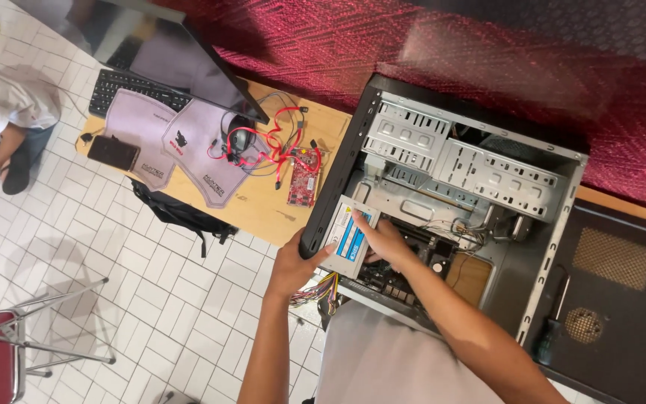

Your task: Installing and securing a power supply unit inside a desktop computer case using a screwdriver.

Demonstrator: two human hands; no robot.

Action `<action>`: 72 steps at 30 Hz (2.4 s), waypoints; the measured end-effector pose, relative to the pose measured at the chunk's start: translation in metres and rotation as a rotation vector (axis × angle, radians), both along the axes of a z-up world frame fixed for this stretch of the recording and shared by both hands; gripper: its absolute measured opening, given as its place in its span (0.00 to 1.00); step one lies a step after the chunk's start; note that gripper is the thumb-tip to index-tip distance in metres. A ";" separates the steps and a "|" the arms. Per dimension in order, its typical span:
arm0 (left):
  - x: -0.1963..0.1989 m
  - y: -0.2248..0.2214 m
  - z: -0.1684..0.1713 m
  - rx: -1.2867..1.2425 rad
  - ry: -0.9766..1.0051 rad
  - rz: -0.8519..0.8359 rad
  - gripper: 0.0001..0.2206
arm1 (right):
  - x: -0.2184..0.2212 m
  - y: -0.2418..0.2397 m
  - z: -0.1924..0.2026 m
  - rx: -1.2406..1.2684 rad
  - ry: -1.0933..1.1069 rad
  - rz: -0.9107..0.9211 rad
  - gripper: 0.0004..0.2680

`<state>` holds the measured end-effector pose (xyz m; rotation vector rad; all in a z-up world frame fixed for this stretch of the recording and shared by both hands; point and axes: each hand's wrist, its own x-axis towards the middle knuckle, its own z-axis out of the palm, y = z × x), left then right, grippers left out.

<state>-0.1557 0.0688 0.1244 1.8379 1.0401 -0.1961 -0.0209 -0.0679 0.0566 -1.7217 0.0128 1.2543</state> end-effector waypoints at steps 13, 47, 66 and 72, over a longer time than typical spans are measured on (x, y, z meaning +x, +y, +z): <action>0.008 0.008 0.020 -0.132 -0.003 -0.094 0.43 | 0.019 -0.033 -0.014 0.277 -0.142 0.143 0.31; -0.016 0.002 -0.042 0.173 -0.077 -0.073 0.44 | -0.002 -0.078 0.182 0.578 -0.975 0.152 0.12; 0.079 -0.023 -0.065 0.641 -0.111 -0.172 0.38 | -0.020 -0.202 0.207 0.938 -1.380 -0.317 0.12; 0.063 -0.009 -0.050 0.332 -0.439 0.040 0.31 | -0.011 -0.126 0.229 0.504 -1.295 -0.296 0.11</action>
